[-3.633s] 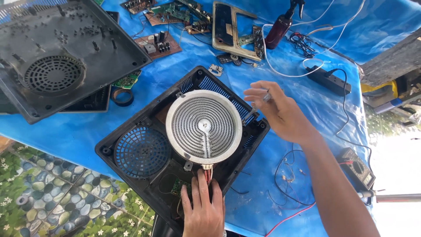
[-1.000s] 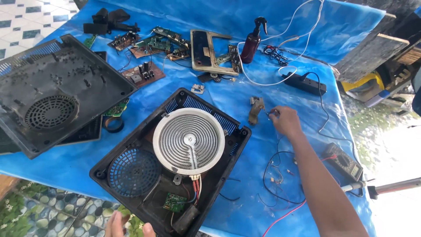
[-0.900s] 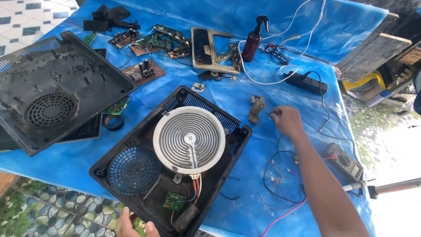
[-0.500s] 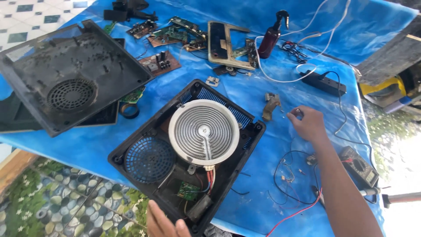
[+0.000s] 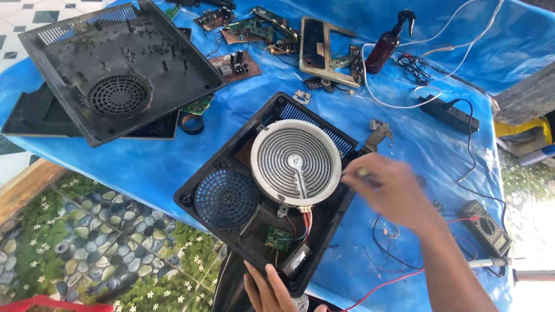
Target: Disassembling an induction cooker and using a multimeter to diagnose electrical issues.
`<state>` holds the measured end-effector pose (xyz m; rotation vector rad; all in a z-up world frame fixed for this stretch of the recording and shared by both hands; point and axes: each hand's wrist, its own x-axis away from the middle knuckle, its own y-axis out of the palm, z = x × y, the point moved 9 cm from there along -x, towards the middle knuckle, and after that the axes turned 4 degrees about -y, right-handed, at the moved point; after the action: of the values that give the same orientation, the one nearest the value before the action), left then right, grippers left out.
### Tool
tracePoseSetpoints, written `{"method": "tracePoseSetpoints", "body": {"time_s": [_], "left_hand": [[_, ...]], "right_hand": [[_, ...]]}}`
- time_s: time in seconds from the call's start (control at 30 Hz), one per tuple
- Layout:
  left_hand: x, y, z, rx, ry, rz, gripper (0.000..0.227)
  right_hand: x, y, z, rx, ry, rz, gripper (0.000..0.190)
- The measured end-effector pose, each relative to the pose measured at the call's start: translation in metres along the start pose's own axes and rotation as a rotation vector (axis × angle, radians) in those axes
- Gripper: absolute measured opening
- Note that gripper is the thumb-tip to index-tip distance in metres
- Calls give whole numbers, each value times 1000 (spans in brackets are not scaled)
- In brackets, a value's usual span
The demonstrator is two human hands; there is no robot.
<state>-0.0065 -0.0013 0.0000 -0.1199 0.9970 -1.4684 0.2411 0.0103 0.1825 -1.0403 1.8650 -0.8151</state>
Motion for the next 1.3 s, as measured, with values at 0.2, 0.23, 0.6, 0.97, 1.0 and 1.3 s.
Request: {"method": "tracePoseSetpoints", "body": {"time_s": [0.2,0.23,0.6,0.97,1.0,1.3], "left_hand": [[-10,-13,-6,-103,169,-120,98],[-15,-16,-10,-100,165,-119,98],[-132,-64,-49,20,197,-56,71],[-170,-29,-53,14,150,-106,72],[-171,-23,-54,37,130,-135,73],[-169,-6,-67,244,-69,-327,75]], "right_hand": [[-2,71,-77,-13,-352,-251,9],[1,80,-73,-9,-354,-255,9],[3,105,-97,402,-573,-262,21],[-1,115,-105,433,-570,-369,13],[-4,114,-106,425,-564,-373,14],[-5,123,-91,308,-552,-407,13]]}}
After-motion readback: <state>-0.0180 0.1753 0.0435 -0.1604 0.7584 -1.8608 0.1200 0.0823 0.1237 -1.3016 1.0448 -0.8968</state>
